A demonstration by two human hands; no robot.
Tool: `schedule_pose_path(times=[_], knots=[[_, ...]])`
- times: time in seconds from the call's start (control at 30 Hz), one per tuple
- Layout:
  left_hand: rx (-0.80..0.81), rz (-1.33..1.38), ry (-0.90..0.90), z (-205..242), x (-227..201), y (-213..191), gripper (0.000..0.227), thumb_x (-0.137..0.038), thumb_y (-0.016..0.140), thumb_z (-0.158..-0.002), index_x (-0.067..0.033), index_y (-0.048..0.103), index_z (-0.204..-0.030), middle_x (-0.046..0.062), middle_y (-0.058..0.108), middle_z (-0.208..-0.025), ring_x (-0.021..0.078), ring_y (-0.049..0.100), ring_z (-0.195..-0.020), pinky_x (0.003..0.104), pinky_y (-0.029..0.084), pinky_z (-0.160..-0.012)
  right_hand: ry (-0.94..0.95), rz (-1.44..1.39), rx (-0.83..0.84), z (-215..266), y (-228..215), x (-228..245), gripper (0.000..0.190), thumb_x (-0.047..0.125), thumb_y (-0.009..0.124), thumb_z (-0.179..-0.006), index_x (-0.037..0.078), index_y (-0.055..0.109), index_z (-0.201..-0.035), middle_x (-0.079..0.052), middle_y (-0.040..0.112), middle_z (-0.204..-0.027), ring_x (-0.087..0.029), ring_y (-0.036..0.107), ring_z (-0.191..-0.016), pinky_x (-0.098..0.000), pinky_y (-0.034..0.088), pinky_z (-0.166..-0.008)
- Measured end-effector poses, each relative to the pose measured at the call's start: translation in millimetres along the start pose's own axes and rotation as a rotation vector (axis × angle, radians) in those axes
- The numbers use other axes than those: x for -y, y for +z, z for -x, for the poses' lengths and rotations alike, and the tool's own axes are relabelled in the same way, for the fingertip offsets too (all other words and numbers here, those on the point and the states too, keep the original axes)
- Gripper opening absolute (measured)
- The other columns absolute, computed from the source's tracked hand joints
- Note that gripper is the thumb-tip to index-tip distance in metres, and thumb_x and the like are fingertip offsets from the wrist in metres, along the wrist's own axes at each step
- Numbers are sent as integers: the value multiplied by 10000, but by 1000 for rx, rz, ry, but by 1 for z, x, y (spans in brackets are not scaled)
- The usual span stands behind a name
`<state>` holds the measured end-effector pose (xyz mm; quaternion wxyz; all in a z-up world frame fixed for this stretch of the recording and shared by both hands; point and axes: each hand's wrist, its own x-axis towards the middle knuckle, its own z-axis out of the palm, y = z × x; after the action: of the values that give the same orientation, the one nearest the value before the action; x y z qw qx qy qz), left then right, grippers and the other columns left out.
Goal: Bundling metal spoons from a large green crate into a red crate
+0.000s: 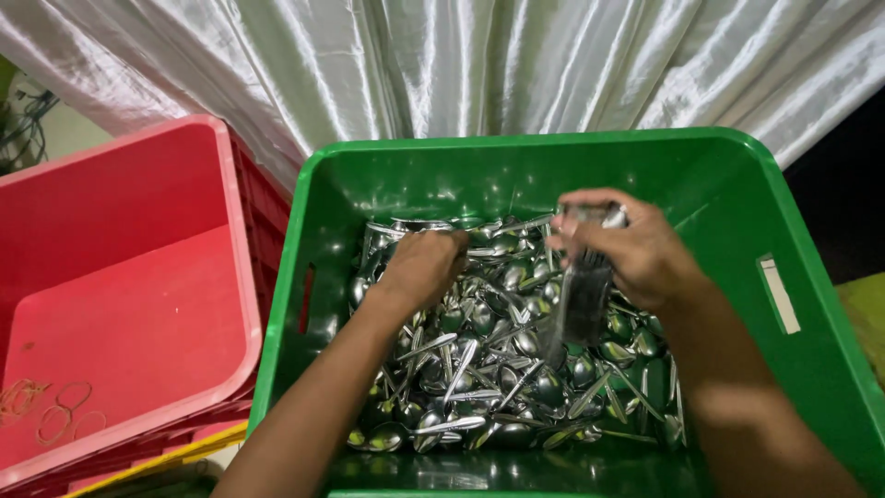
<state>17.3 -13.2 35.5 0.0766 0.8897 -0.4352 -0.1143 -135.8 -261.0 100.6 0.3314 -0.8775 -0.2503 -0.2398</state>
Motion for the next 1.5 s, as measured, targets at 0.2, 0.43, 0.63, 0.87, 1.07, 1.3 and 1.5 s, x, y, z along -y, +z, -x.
schedule_pose_path(times=[0.2,0.43,0.63,0.87,1.07,1.3,1.5], knots=[[-128,233,225,42,-50,-81,152,-197,644,-945,-54,687,-977,253,739,-875,502,706,-878,588,554,-779,876,-656,-115,-17,13,36,522,3,855,-684,-80,712,-1179,-263,763,-980,-274,722,-717,-404,669,-629],[-433,455,383,43,-47,-72,141,-277,750,-885,-155,696,-929,71,722,-812,355,696,-850,464,543,-746,899,-1105,-223,-17,42,53,474,-24,777,-736,-104,631,-1179,-272,691,-961,-362,725,-720,-506,671,-565],[-301,821,52,42,-52,-72,845,-528,866,-671,-105,384,-1221,121,579,-1006,453,647,-956,573,482,-837,928,-1210,-230,-14,50,49,619,61,723,-797,-35,552,-1384,-247,646,-965,-397,747,-789,-520,667,-623],[142,805,12,95,-72,-118,872,-743,432,-844,-46,571,-1348,302,670,-1220,507,619,-1212,578,459,-1042,1018,-1060,-722,-4,44,43,413,96,692,-907,58,553,-1293,-243,664,-1148,-331,721,-920,-488,626,-823],[156,593,10,142,-101,-124,621,-564,440,-985,-43,723,-1172,272,747,-1007,494,691,-1069,548,523,-935,1035,-1173,-891,20,40,75,378,138,682,-925,123,545,-1277,-153,670,-1186,-350,706,-1098,-530,582,-965],[279,648,59,195,-106,-117,455,-392,487,-1059,-27,711,-908,144,660,-728,340,655,-773,414,523,-802,1097,-1211,-846,22,31,158,464,64,645,-888,93,543,-1340,-212,649,-1281,-415,681,-1117,-605,558,-942],[278,546,145,230,-115,-113,423,-399,563,-994,-13,688,-873,215,670,-752,408,663,-824,483,491,-758,1022,-1180,-845,28,24,216,397,-4,646,-883,41,584,-1272,-246,689,-1179,-432,706,-1067,-600,575,-898]])
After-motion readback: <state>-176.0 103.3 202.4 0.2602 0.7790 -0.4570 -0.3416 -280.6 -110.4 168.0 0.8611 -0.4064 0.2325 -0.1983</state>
